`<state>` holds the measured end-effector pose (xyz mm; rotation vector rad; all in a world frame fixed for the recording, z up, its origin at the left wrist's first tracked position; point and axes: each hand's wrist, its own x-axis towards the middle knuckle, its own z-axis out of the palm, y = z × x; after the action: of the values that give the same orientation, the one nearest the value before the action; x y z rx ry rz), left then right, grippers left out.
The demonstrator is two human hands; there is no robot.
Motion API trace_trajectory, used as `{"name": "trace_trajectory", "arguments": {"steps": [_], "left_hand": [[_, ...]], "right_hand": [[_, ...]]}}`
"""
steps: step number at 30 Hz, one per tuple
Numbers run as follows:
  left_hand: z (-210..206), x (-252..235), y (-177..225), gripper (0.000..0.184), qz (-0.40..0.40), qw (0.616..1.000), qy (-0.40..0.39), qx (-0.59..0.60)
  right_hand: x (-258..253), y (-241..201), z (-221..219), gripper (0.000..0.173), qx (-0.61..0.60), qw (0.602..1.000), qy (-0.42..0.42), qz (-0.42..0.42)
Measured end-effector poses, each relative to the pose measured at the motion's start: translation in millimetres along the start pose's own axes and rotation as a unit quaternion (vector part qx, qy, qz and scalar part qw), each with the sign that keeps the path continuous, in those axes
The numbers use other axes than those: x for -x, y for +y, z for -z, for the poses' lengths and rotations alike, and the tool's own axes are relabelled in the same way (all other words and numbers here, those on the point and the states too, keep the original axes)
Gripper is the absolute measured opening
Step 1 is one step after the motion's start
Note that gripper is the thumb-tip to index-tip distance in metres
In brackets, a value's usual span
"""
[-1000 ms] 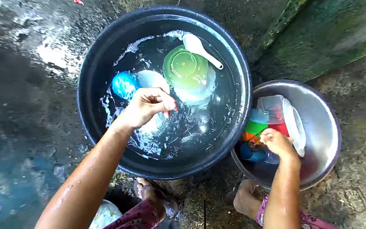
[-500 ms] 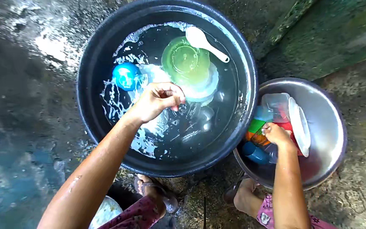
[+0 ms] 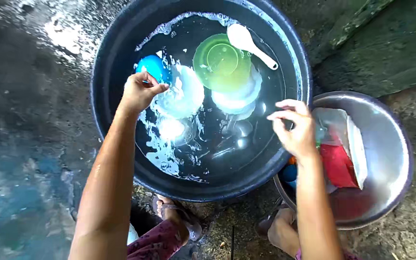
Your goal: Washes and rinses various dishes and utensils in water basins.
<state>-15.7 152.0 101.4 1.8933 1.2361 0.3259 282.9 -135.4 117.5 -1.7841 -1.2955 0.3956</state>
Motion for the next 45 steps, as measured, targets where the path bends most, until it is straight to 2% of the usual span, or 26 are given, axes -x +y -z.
{"name": "trace_trajectory", "arguments": {"steps": [2,4,7,10,13,15,17,20,22,24,25,26,28,30,34,38,39,41,42,45], "left_hand": [[-7.5,-9.3,-11.8,0.034,0.02,0.998,0.038,0.035],[-15.2,-12.2,-12.2,0.044,0.023,0.994,0.034,0.098],[-22.8,-3.3,1.9,0.044,-0.037,0.97,0.015,0.239],[-25.9,25.3,18.6,0.046,-0.139,0.899,0.009,0.416],[-31.1,58.6,26.3,0.059,-0.24,0.813,-0.02,0.53],[-36.1,71.9,26.3,0.061,-0.261,0.751,-0.043,0.605],[-37.3,78.0,24.1,0.061,-0.259,0.733,-0.049,0.627],[-30.6,78.9,13.6,0.061,-0.254,0.758,-0.047,0.599],[-24.2,75.3,7.4,0.056,-0.225,0.812,-0.042,0.537],[-24.9,67.7,0.7,0.045,-0.131,0.907,-0.011,0.399],[-28.1,62.1,-3.5,0.04,-0.082,0.952,-0.006,0.295],[-32.8,55.7,-8.9,0.04,-0.039,0.98,-0.023,0.195],[-43.9,40.5,-21.3,0.041,0.0,0.994,-0.088,0.059],[-55.1,27.6,-33.8,0.04,0.006,0.991,-0.131,-0.025],[-73.5,10.2,-45.5,0.044,0.008,0.979,-0.165,-0.119],[-98.3,12.9,-37.6,0.076,0.085,0.941,-0.198,-0.261],[-105.4,18.3,-35.8,0.077,0.098,0.941,-0.185,-0.267],[-112.5,26.5,-18.8,0.061,0.128,0.938,-0.184,-0.264],[-116.9,24.1,-16.3,0.054,0.129,0.948,-0.165,-0.238],[-145.0,6.9,-53.8,0.042,0.091,0.967,-0.087,-0.22]], "right_hand": [[-16.2,1.1,-41.4,0.025,-0.167,0.985,0.011,-0.028],[-30.9,0.0,-69.7,0.038,-0.345,0.934,0.025,-0.088],[-43.7,-6.7,-85.1,0.039,-0.466,0.88,0.004,-0.091],[-47.3,-11.6,-98.5,0.04,-0.506,0.859,-0.019,-0.071],[-49.4,-14.1,-108.0,0.04,-0.503,0.861,-0.04,-0.06],[-49.7,-16.0,-109.0,0.04,-0.505,0.86,-0.057,-0.052],[-48.8,-19.1,-108.4,0.04,-0.529,0.845,-0.067,-0.044],[-46.3,-27.2,-105.9,0.042,-0.61,0.789,-0.066,-0.032],[-43.1,-35.9,-104.0,0.04,-0.682,0.729,-0.055,-0.015],[-39.7,-45.9,-100.4,0.03,-0.747,0.661,-0.062,-0.005],[-37.5,-50.4,-98.1,0.025,-0.764,0.641,-0.073,-0.002],[-36.3,-53.7,-96.2,0.022,-0.779,0.623,-0.079,-0.002],[-35.5,-55.5,-93.9,0.021,-0.791,0.605,-0.089,-0.001],[-34.8,-54.1,-91.3,0.025,-0.782,0.617,-0.091,0.0],[-34.7,-49.7,-84.7,0.028,-0.749,0.657,-0.087,0.008],[-34.9,-44.8,-82.6,0.027,-0.731,0.675,-0.103,0.013],[-34.6,-44.2,-83.0,0.027,-0.728,0.677,-0.106,0.009],[-33.2,-42.2,-83.0,0.029,-0.723,0.681,-0.114,0.003],[-31.8,-40.8,-82.3,0.029,-0.717,0.687,-0.119,0.002],[-27.2,-38.1,-77.2,0.023,-0.686,0.719,-0.107,-0.023]]}}
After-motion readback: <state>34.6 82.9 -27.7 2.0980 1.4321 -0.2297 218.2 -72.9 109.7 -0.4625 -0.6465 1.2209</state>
